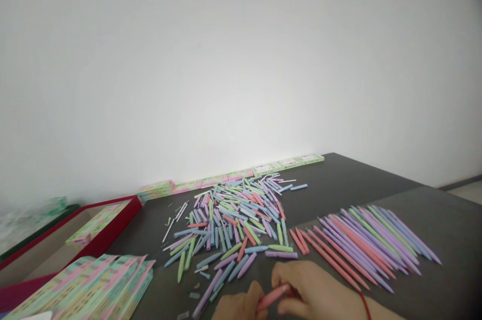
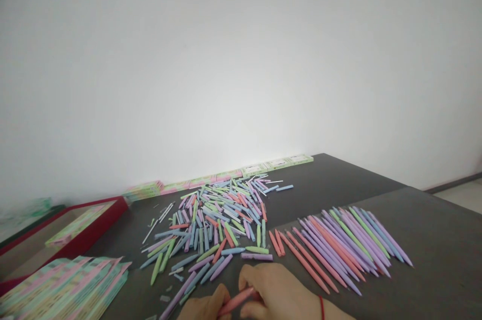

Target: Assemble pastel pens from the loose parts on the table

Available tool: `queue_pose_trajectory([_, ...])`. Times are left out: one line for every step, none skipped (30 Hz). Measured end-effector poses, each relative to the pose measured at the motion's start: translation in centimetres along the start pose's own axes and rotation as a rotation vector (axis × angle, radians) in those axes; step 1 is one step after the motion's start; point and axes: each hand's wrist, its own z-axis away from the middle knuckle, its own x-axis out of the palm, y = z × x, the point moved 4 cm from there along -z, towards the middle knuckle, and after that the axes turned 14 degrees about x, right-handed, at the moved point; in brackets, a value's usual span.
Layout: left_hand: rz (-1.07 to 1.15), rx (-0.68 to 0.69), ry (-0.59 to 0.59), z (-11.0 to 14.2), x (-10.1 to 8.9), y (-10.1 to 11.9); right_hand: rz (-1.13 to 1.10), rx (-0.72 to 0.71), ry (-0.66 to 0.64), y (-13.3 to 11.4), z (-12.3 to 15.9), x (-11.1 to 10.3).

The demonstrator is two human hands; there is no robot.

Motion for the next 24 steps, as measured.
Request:
queue_pose_trajectory([0.004,0.002,0.007,0.0,-0.1,0.0,0.009,-0.014,0.010,0.0,0.0,0.0])
queue_pose_trajectory([0.004,0.005,0.010,0.1,-0.1,-0.1,0.010,-0.012,0.008,0.1,0.0,0.1])
queue_pose_trajectory([0.002,0.011,0.007,0.2,-0.1,-0.1,0.003,0.004,-0.005,0.1,0.0,0.3])
queue_pose_trajectory([-0.006,0.018,0.005,0.2,-0.1,-0.1,-0.017,0.033,-0.028,0.2,-0.1,0.6])
queue_pose_trajectory([-0.017,0.028,0.009,0.3,-0.2,-0.1,-0.050,0.072,-0.064,0.3,-0.2,0.9])
queue_pose_trajectory([-0.033,0.040,0.016,0.4,-0.2,-0.1,-0.093,0.118,-0.109,0.3,-0.2,1.1])
queue_pose_trajectory([-0.050,0.053,0.022,0.4,-0.3,0.0,-0.139,0.165,-0.151,0.4,-0.3,1.4])
queue_pose_trajectory([-0.066,0.063,0.021,0.5,-0.3,0.1,-0.178,0.209,-0.189,0.5,-0.3,1.5])
queue_pose_trajectory([-0.076,0.070,0.012,0.5,-0.3,0.2,-0.203,0.235,-0.215,0.5,-0.2,1.6])
queue_pose_trajectory([-0.083,0.069,0.000,0.5,-0.4,0.3,-0.211,0.235,-0.219,0.5,-0.2,1.5])
queue_pose_trajectory([-0.084,0.065,-0.013,0.5,-0.4,0.3,-0.204,0.208,-0.201,0.4,-0.2,1.3])
queue_pose_trajectory([-0.083,0.055,-0.024,0.4,-0.4,0.4,-0.184,0.162,-0.169,0.3,-0.2,1.0])
queue_pose_trajectory([-0.079,0.045,-0.032,0.4,-0.5,0.4,-0.162,0.117,-0.137,0.3,-0.1,0.8])
queue_pose_trajectory([-0.078,0.034,-0.036,0.4,-0.5,0.4,-0.146,0.084,-0.115,0.3,-0.1,0.7])
queue_pose_trajectory([-0.078,0.023,-0.039,0.4,-0.5,0.4,-0.144,0.067,-0.102,0.4,-0.2,0.6])
queue_pose_trajectory([-0.077,0.015,-0.040,0.3,-0.5,0.3,-0.157,0.065,-0.104,0.5,-0.2,0.7])
queue_pose_trajectory([-0.075,0.014,-0.041,0.3,-0.4,0.3,-0.184,0.072,-0.118,0.7,-0.3,0.9])
queue_pose_trajectory([-0.070,0.013,-0.041,0.4,-0.3,0.3,-0.220,0.088,-0.137,0.8,-0.4,1.1])
queue_pose_trajectory([-0.062,0.015,-0.028,0.4,-0.3,0.3,-0.260,0.108,-0.157,1.0,-0.4,1.4])
queue_pose_trajectory([-0.056,0.018,-0.012,0.5,-0.3,0.3,-0.298,0.130,-0.181,1.2,-0.5,1.7])
queue_pose_trajectory([-0.053,0.023,0.006,0.5,-0.2,0.3,-0.332,0.155,-0.206,1.4,-0.6,2.1])
queue_pose_trajectory([-0.054,0.025,0.020,0.6,-0.2,0.3,-0.363,0.179,-0.232,1.6,-0.7,2.4])
queue_pose_trajectory([-0.058,0.030,0.030,0.6,-0.1,0.3,-0.393,0.200,-0.254,1.7,-0.8,2.8])
queue_pose_trajectory([-0.063,0.041,0.031,0.6,0.0,0.4,-0.421,0.216,-0.276,1.9,-0.8,3.2])
